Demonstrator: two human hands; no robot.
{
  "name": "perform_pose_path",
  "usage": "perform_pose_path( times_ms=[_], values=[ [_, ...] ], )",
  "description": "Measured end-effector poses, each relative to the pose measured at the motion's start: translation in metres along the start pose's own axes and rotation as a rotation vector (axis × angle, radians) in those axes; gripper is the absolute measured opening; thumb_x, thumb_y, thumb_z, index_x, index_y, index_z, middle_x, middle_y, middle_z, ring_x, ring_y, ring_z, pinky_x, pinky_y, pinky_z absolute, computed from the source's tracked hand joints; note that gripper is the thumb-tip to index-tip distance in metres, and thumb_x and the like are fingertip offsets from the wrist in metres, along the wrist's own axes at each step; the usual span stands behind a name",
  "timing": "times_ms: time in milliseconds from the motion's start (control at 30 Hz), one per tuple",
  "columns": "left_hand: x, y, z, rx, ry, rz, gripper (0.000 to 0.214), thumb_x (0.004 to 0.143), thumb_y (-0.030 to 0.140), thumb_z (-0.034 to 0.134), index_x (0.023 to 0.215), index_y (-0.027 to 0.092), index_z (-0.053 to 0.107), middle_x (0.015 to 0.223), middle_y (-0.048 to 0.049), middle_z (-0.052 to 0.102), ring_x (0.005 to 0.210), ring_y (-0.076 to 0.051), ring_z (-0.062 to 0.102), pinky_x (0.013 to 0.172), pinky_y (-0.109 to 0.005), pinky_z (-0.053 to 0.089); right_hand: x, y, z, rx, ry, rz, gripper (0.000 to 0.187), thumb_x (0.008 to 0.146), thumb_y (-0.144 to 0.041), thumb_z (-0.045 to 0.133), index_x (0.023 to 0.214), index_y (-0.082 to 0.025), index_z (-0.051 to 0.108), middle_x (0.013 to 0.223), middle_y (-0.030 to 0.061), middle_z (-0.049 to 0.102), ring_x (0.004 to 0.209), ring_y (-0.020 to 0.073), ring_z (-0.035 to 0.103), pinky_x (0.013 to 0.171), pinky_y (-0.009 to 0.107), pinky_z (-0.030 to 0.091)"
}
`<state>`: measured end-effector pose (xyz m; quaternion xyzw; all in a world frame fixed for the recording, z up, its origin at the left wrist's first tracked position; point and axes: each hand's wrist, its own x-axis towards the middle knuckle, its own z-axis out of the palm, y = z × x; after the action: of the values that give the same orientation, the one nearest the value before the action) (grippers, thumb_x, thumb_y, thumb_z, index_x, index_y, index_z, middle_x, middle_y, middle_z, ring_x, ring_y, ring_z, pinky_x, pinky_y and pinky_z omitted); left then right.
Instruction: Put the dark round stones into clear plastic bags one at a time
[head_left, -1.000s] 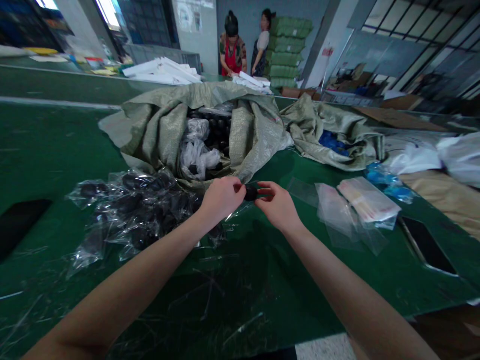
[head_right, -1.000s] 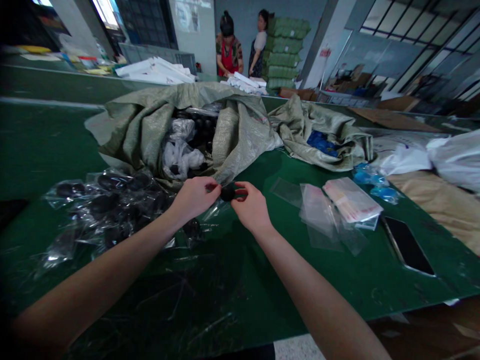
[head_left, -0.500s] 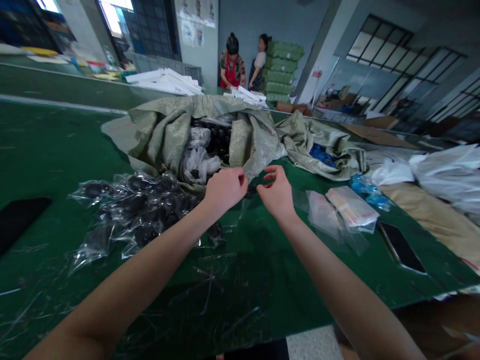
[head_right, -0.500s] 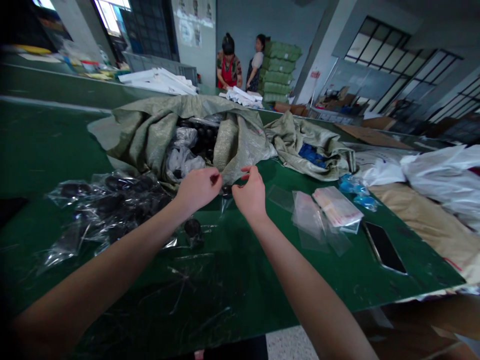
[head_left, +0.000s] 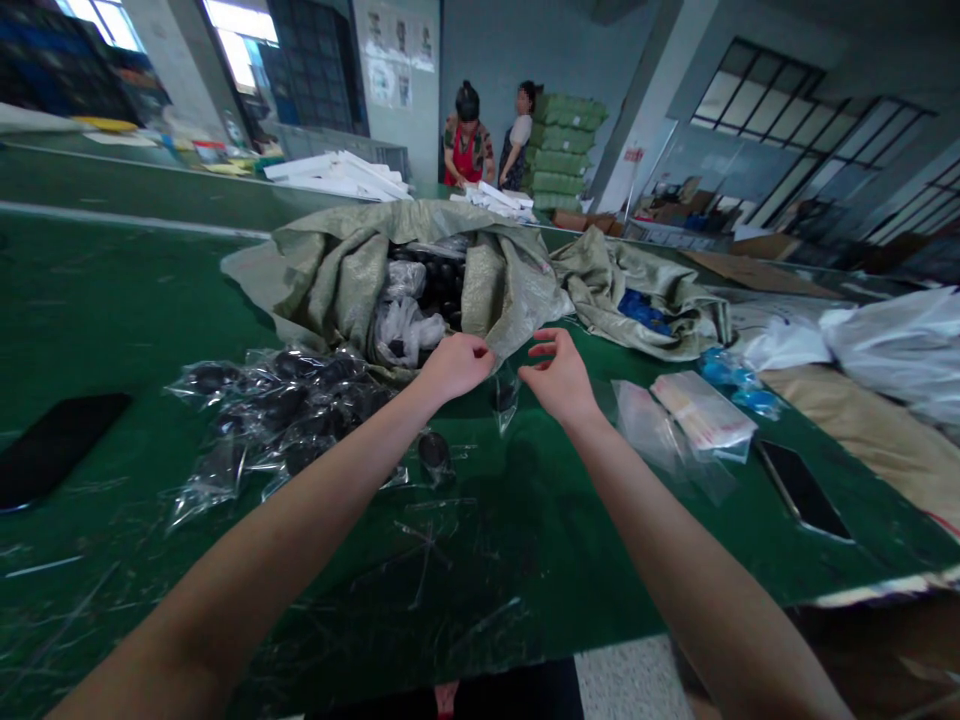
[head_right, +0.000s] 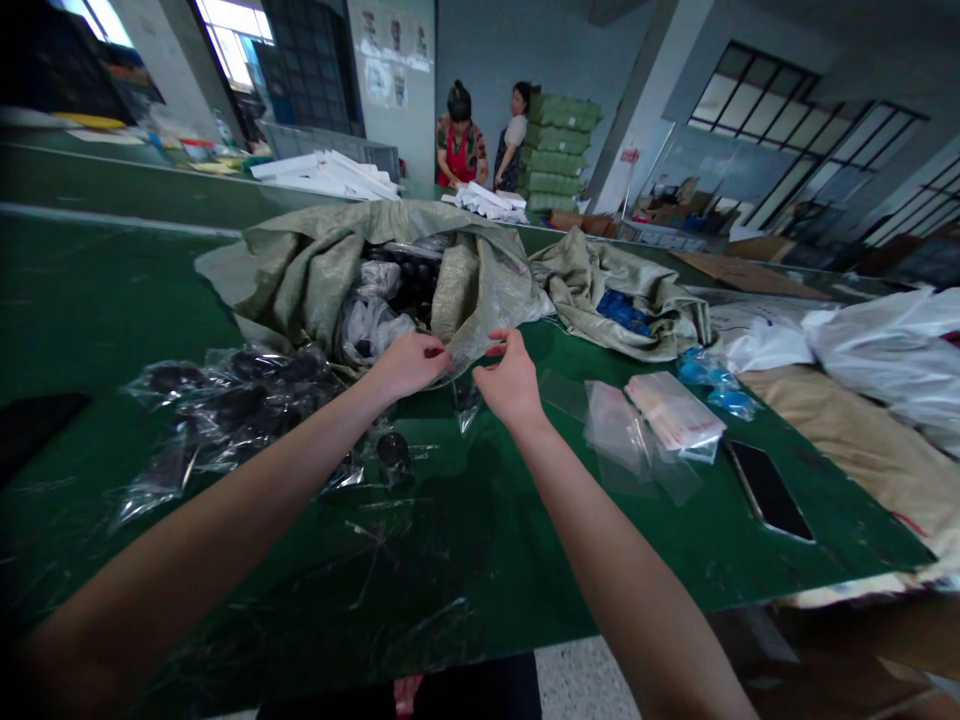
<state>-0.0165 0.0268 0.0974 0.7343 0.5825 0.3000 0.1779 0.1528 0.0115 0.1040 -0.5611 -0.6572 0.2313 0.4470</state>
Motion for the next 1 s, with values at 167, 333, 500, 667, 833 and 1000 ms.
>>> perform_pose_path(
  times_ms=[167, 333, 500, 667, 833, 1000],
  values=[
    [0.002, -0.019, 0.007, -0.149, -0.148, 0.037, 0.032, 0.081, 0.035, 0.050, 0.077, 0.015, 0.075, 0.060, 0.0002, 0.062, 0.057, -0.013, 0.051, 0.054, -0.025, 0.034, -0.003, 0.018, -0.003, 0.256, -0.158, 0.114, 0.029, 0.070, -0.018, 0.060, 0.098, -0.019, 0.054, 0.091, 0.0016, 0.063, 0.060, 0.0118, 0.062, 0.057, 0.028, 0.049],
    [0.004, -0.024, 0.005, -0.105, -0.164, 0.108, 0.033, 0.083, 0.037, 0.051, 0.078, 0.015, 0.074, 0.061, 0.0009, 0.062, 0.058, -0.012, 0.051, 0.056, -0.024, 0.034, 0.004, 0.049, -0.009, 0.186, -0.059, 0.029, 0.020, 0.073, -0.015, 0.055, 0.091, -0.018, 0.061, 0.087, 0.0015, 0.065, 0.068, 0.0127, 0.060, 0.066, 0.030, 0.050],
    [0.007, -0.028, 0.002, -0.019, -0.168, 0.204, 0.028, 0.081, 0.038, 0.056, 0.077, 0.015, 0.072, 0.074, -0.0012, 0.069, 0.066, -0.013, 0.057, 0.063, -0.024, 0.039, -0.004, 0.067, 0.000, 0.013, -0.302, -0.220, 0.011, 0.077, -0.020, 0.064, 0.088, -0.019, 0.065, 0.091, 0.0033, 0.066, 0.080, 0.0158, 0.062, 0.075, 0.032, 0.050],
    [-0.002, -0.033, -0.001, 0.023, -0.189, 0.241, 0.029, 0.080, 0.043, 0.060, 0.083, 0.016, 0.070, 0.082, -0.0024, 0.071, 0.067, -0.013, 0.059, 0.064, -0.024, 0.041, -0.019, 0.070, 0.017, -0.093, -0.324, -0.397, 0.012, 0.078, -0.021, 0.068, 0.090, -0.019, 0.065, 0.093, 0.0042, 0.060, 0.081, 0.0158, 0.059, 0.076, 0.031, 0.049],
    [-0.025, -0.033, -0.011, 0.032, -0.189, 0.242, 0.031, 0.079, 0.045, 0.062, 0.091, 0.017, 0.067, 0.082, -0.0014, 0.069, 0.056, -0.010, 0.053, 0.055, -0.023, 0.038, -0.025, 0.070, 0.025, -0.079, -0.261, -0.481, 0.009, 0.083, -0.021, 0.065, 0.092, -0.019, 0.064, 0.094, 0.0057, 0.058, 0.086, 0.0176, 0.058, 0.079, 0.033, 0.050],
    [-0.050, -0.041, -0.023, 0.053, -0.282, 0.192, 0.031, 0.083, 0.041, 0.059, 0.101, 0.017, 0.066, 0.064, 0.0023, 0.063, 0.045, -0.010, 0.046, 0.046, -0.023, 0.034, -0.028, 0.072, 0.028, -0.067, -0.263, -0.528, 0.007, 0.086, -0.017, 0.058, 0.086, -0.020, 0.064, 0.093, 0.0055, 0.057, 0.085, 0.0168, 0.057, 0.079, 0.032, 0.049]
  ],
)
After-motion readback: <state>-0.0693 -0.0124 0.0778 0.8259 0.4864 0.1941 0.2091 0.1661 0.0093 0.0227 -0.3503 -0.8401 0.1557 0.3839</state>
